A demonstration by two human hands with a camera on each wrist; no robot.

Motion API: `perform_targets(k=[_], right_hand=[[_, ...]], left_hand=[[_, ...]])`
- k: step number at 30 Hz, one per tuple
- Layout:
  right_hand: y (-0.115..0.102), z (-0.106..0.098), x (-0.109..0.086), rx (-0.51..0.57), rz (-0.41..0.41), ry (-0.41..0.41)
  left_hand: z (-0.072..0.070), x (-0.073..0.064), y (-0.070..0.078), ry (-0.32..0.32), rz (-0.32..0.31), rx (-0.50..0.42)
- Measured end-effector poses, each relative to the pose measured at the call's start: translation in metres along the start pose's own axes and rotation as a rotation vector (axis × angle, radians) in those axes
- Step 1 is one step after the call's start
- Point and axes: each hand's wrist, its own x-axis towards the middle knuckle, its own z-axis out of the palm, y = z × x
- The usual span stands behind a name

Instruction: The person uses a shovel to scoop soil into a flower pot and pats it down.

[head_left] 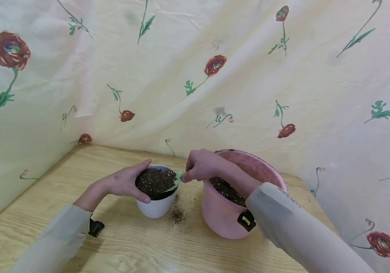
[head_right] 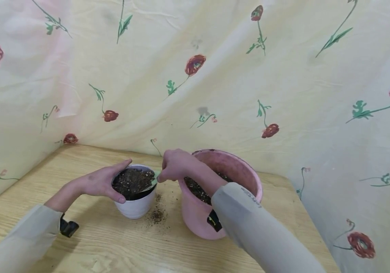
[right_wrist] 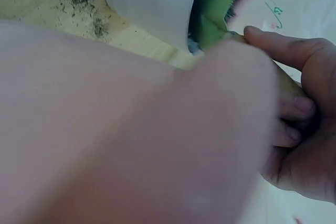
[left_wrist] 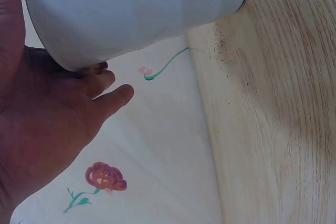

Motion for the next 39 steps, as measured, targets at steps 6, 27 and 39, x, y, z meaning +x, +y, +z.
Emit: perform_targets(k=[6,27,39], right_hand=[[-0.011,-0.013,-0.002,-0.130,0.056,-0.062],[-0.029,-0.056,-0.038,-0.175,0.109,-0.037],[-0.022,-0.066,-0.062,-0.165,0.007,-0.010]], left_hand=[[0.001,0.001,-0.001,0.004,-0.001,-0.004],[-0.001,0.002,-0.003,-0.018,-0.001,0.048],[-0.009,0.007,0.010,-0.022,0.044,0.062]])
